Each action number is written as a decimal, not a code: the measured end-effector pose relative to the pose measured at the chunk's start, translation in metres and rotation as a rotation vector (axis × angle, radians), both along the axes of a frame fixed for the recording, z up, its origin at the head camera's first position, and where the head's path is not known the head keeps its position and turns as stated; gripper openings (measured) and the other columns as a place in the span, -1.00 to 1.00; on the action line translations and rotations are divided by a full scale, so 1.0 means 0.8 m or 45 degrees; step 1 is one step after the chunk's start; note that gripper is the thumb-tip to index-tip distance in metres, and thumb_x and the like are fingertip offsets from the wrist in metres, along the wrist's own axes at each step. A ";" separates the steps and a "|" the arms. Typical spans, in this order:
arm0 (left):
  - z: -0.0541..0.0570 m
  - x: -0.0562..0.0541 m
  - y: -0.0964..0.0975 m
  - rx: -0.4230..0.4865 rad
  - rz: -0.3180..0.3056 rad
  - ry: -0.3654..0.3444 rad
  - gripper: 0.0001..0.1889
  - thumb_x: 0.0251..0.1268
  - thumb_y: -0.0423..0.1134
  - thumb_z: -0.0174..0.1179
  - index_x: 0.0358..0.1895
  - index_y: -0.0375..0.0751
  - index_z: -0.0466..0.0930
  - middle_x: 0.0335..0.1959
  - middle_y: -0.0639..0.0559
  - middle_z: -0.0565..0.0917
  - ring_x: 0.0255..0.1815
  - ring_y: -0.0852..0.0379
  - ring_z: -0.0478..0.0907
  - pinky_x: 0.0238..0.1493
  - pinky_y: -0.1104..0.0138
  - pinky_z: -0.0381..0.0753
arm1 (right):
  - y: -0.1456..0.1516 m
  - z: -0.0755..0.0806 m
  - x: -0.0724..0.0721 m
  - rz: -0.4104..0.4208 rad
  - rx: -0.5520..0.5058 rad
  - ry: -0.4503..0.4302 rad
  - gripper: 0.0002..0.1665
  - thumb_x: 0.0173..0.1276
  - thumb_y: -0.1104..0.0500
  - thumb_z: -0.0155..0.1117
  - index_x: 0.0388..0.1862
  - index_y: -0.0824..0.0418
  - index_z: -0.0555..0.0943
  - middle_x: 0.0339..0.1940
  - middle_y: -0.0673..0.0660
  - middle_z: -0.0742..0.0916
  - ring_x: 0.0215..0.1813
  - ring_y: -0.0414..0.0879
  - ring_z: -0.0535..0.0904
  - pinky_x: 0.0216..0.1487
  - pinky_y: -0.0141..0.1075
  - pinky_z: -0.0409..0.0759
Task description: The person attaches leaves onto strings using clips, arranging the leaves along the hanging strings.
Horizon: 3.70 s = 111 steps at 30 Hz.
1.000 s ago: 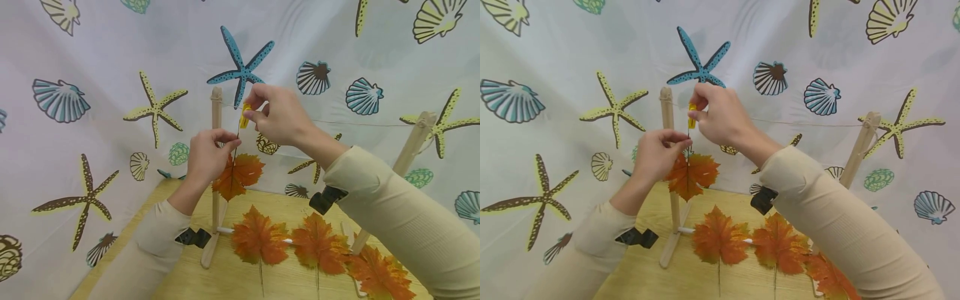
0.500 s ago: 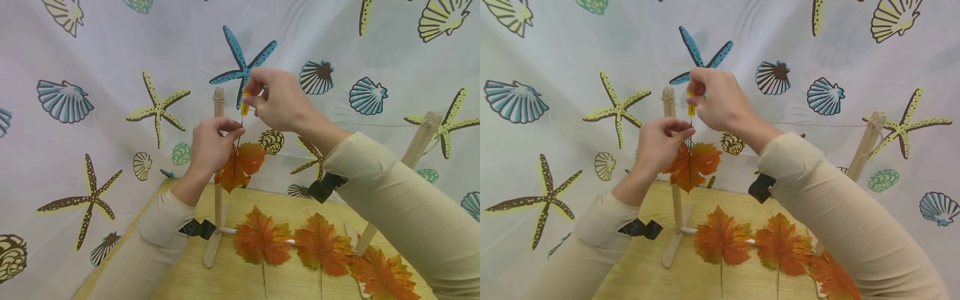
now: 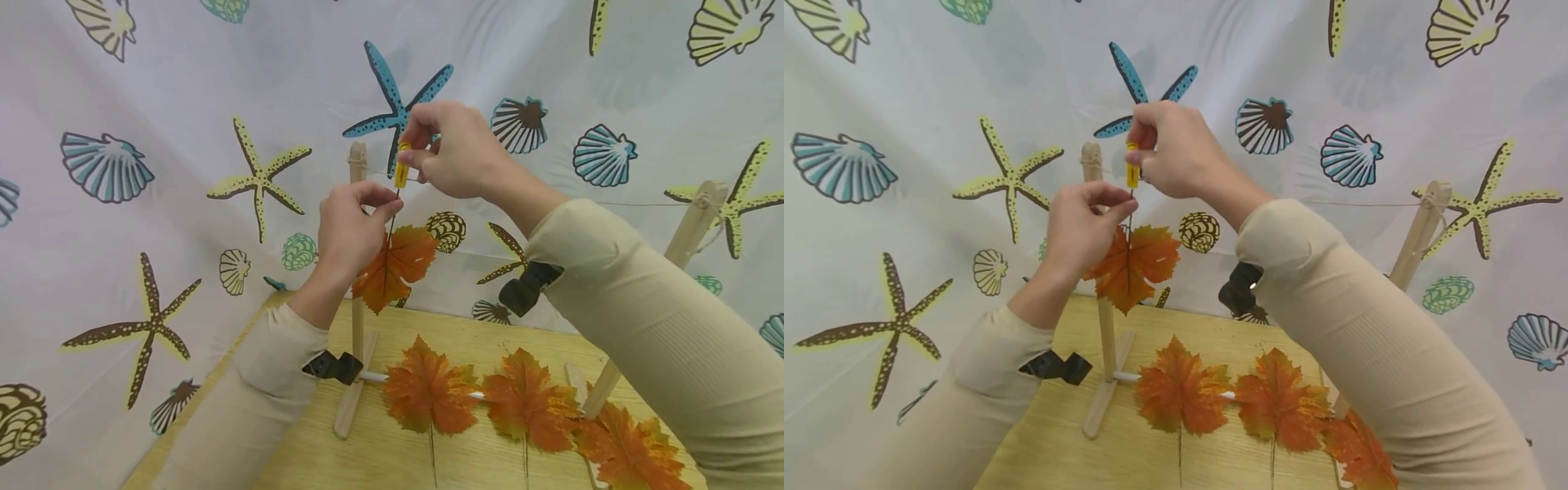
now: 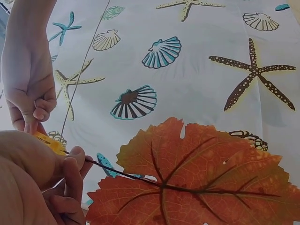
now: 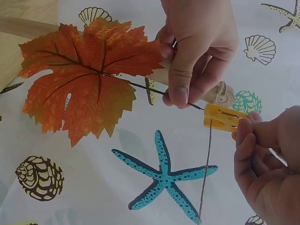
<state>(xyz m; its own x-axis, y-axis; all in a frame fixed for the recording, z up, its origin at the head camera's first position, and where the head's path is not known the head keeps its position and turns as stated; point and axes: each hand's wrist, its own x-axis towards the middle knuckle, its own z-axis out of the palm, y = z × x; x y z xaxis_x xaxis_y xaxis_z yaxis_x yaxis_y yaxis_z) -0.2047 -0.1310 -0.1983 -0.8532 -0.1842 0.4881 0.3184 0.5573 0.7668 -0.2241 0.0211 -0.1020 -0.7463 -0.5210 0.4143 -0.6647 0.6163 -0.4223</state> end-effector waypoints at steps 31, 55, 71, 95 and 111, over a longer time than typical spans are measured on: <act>-0.015 0.001 -0.006 -0.004 0.011 0.006 -0.81 0.40 -0.13 0.27 -0.12 -0.13 0.78 -0.18 -0.02 0.77 -0.35 0.04 0.54 -0.31 0.25 0.51 | -0.001 -0.002 -0.012 -0.051 0.060 -0.208 -0.58 0.44 0.03 0.29 0.17 0.20 0.60 -0.03 0.07 0.77 -0.16 -0.13 0.72 -0.03 -0.23 0.61; -0.016 0.005 -0.007 -0.005 -0.018 -0.009 -0.79 0.39 -0.12 0.27 -0.11 -0.15 0.78 -0.18 -0.02 0.78 -0.37 0.04 0.58 -0.32 0.27 0.57 | -0.002 0.007 -0.008 0.007 0.215 -0.252 -0.45 0.44 0.05 0.29 0.33 0.22 0.51 0.18 0.15 0.71 -0.12 -0.06 0.76 0.09 -0.14 0.65; -0.028 0.004 -0.011 -0.061 -0.004 -0.048 -0.76 0.38 -0.09 0.28 -0.09 -0.15 0.78 -0.17 -0.02 0.78 -0.25 0.04 0.59 -0.27 0.23 0.54 | 0.005 0.001 -0.008 -0.040 0.140 -0.343 -0.39 0.42 0.01 0.32 0.35 0.24 0.49 0.12 0.13 0.74 -0.14 -0.08 0.75 0.10 -0.18 0.65; -0.032 0.015 -0.041 -0.015 -0.069 -0.106 -0.67 0.26 0.01 0.38 -0.09 -0.17 0.79 -0.10 -0.06 0.76 -0.11 0.02 0.52 -0.20 0.27 0.55 | 0.067 -0.008 0.008 -0.063 -0.008 -0.441 -0.46 0.38 -0.07 0.35 0.24 0.16 0.56 0.05 0.14 0.77 -0.11 -0.07 0.74 0.19 -0.13 0.62; -0.049 0.020 -0.060 -0.019 -0.132 -0.196 -0.65 0.24 0.07 0.38 -0.09 -0.11 0.78 -0.06 -0.03 0.75 -0.12 0.05 0.64 -0.20 0.36 0.63 | 0.086 -0.042 0.016 0.020 0.011 -0.415 -0.58 0.38 0.02 0.37 0.15 0.14 0.63 -0.07 0.12 0.80 -0.19 -0.06 0.73 -0.08 -0.24 0.70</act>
